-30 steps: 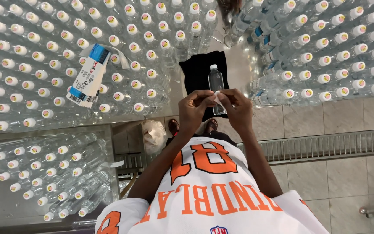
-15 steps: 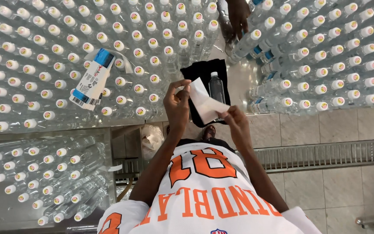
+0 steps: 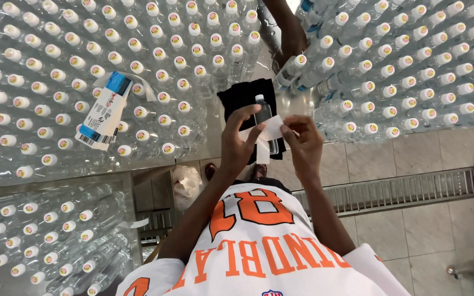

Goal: Manually applying adhesive labels to plastic water bottles at a workstation.

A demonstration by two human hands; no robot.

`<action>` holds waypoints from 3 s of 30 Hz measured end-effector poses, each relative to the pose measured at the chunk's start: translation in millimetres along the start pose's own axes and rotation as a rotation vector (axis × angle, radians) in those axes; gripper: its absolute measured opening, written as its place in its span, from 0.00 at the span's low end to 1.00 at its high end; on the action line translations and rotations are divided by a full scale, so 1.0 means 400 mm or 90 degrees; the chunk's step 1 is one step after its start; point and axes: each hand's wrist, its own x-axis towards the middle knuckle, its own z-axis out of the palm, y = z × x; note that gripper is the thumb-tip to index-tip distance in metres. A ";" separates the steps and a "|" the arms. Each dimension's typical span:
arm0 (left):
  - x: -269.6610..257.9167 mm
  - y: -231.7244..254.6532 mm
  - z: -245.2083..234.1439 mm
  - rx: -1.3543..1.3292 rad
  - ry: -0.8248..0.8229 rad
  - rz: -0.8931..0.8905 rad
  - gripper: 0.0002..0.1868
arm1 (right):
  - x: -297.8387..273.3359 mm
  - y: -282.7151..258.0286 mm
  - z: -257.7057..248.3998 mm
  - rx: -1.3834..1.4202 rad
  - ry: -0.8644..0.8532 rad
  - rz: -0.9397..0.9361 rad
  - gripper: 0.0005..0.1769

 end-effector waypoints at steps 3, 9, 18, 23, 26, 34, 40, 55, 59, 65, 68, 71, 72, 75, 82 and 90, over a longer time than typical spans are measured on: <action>-0.045 -0.033 -0.023 -0.026 0.027 -0.120 0.13 | 0.003 0.032 -0.014 -0.013 0.075 0.002 0.15; -0.100 -0.051 0.043 -0.425 -0.088 -0.238 0.28 | -0.033 0.069 0.050 -0.023 0.058 -0.040 0.16; -0.076 -0.058 0.034 -0.300 -0.062 -0.190 0.19 | -0.017 0.009 0.075 0.061 0.020 0.009 0.15; -0.068 -0.068 0.033 -0.229 -0.041 -0.203 0.19 | -0.012 0.014 0.067 0.041 0.002 0.046 0.17; -0.068 -0.078 0.030 -0.216 -0.036 -0.205 0.17 | -0.008 0.010 0.067 0.037 -0.005 0.057 0.16; -0.001 -0.156 -0.013 -0.237 0.123 -0.331 0.16 | -0.004 0.072 0.031 0.075 -0.049 0.055 0.14; 0.263 -0.119 -0.349 -0.475 0.358 -0.246 0.21 | 0.020 0.158 -0.104 0.398 0.023 0.117 0.12; 0.255 -0.077 -0.390 0.459 0.273 0.165 0.34 | -0.009 0.102 -0.148 0.405 0.102 0.161 0.11; 0.024 0.016 -0.053 -0.018 -0.041 -0.081 0.19 | -0.004 0.106 -0.079 0.388 0.120 0.126 0.12; -0.087 -0.070 0.074 -0.187 -0.147 -0.230 0.28 | 0.022 0.030 0.027 0.342 0.050 0.144 0.14; -0.082 -0.121 0.071 -0.275 -0.079 -0.297 0.20 | 0.027 -0.004 0.036 0.342 -0.022 0.156 0.19; -0.073 -0.150 0.056 -0.351 -0.013 -0.342 0.15 | 0.034 -0.007 0.009 0.277 -0.041 0.113 0.22; -0.074 -0.150 0.047 -0.367 0.016 -0.373 0.16 | 0.034 -0.005 -0.003 0.210 -0.023 0.082 0.22; -0.071 -0.177 0.021 -0.304 -0.026 -0.348 0.16 | 0.035 0.027 -0.065 0.036 -0.021 0.063 0.21; -0.058 -0.203 0.014 -0.276 -0.070 -0.357 0.17 | 0.007 0.194 -0.112 0.027 -0.102 0.173 0.21; -0.117 -0.237 0.064 -0.607 0.148 -0.613 0.22 | -0.105 0.362 -0.108 0.166 -0.244 0.353 0.37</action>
